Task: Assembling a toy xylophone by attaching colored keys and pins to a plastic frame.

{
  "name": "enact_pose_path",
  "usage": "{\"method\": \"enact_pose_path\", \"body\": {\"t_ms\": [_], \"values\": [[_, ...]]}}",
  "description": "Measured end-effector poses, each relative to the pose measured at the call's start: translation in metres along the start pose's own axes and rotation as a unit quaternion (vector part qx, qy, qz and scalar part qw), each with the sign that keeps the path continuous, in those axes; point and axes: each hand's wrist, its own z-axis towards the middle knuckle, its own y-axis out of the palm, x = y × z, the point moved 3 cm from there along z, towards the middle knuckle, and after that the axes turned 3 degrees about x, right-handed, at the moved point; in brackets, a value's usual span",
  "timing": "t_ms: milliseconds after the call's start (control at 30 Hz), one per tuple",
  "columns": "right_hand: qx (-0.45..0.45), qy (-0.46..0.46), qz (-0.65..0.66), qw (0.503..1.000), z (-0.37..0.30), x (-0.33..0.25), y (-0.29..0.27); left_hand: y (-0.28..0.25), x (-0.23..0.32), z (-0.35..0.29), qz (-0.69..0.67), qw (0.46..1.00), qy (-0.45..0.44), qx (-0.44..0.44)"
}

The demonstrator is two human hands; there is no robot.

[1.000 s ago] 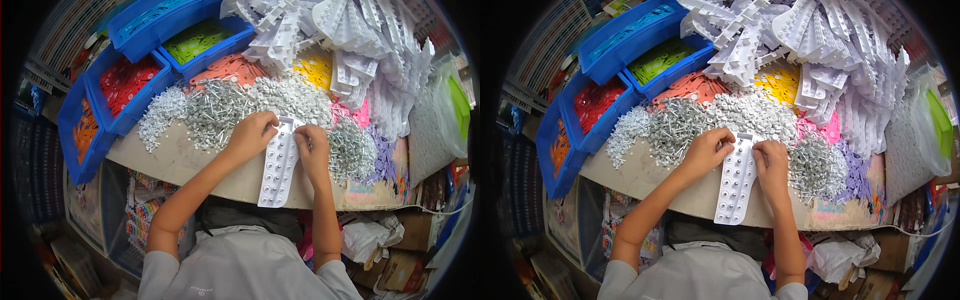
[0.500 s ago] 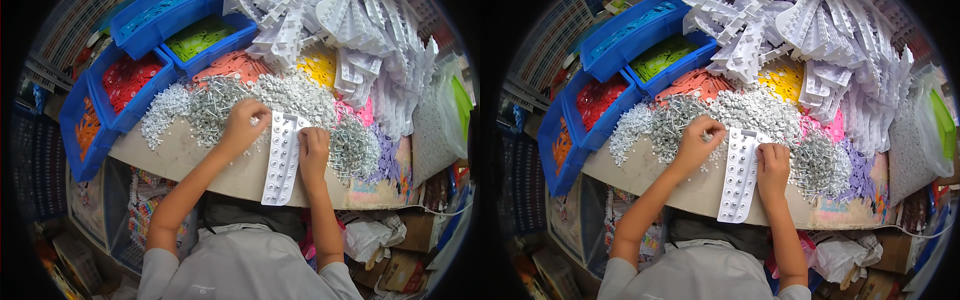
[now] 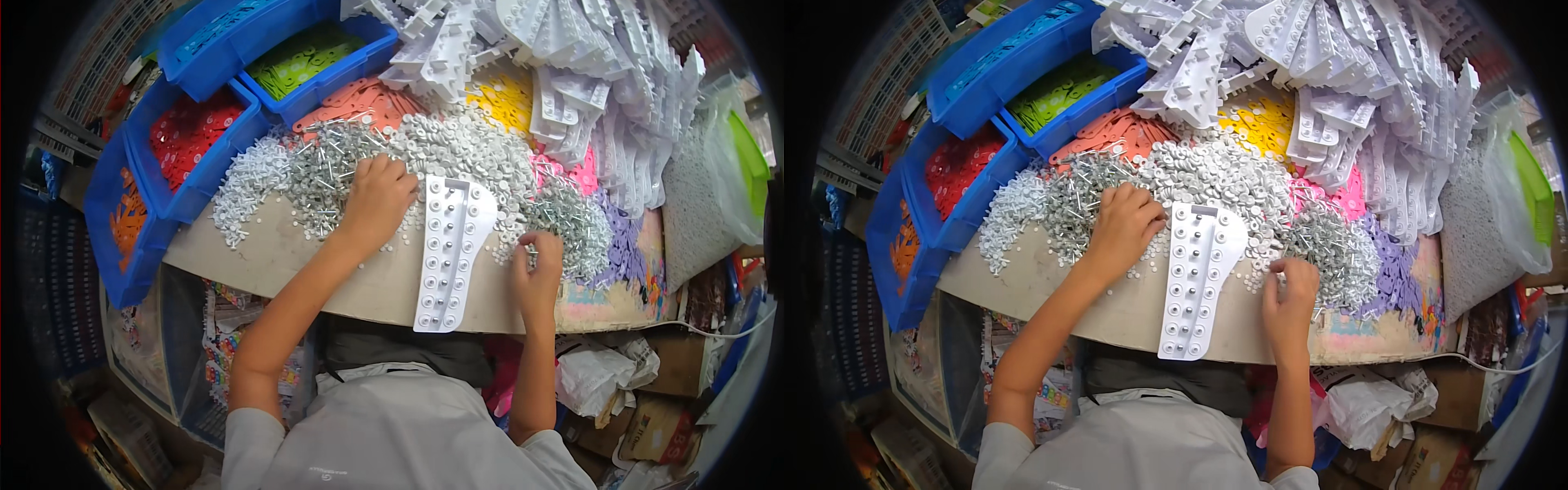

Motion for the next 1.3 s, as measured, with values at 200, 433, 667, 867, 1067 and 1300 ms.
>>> {"method": "enact_pose_path", "body": {"t_ms": [200,433,667,867,1067,1300], "values": [[-0.015,-0.020,-0.058,0.998,-0.005,0.000,0.002,-0.007,0.003,0.001,-0.055,0.998,-0.038,0.004],[-0.022,-0.057,-0.088,0.994,0.005,0.002,0.016,-0.035,0.019,-0.008,-0.222,0.971,-0.093,0.009],[-0.047,-0.050,-0.101,0.993,0.006,0.001,0.016,-0.020,0.036,-0.019,-0.253,0.964,-0.061,-0.048],[-0.013,-0.008,0.100,0.995,0.014,-0.027,0.016,-0.005,0.035,-0.014,-0.256,0.961,-0.092,-0.050],[-0.071,-0.042,0.113,0.990,0.021,-0.038,0.033,0.000,0.034,-0.011,-0.307,0.930,-0.191,-0.071],[-0.065,-0.016,0.105,0.992,0.021,-0.037,0.045,-0.004,0.042,-0.019,-0.166,0.986,-0.017,0.005]]}}
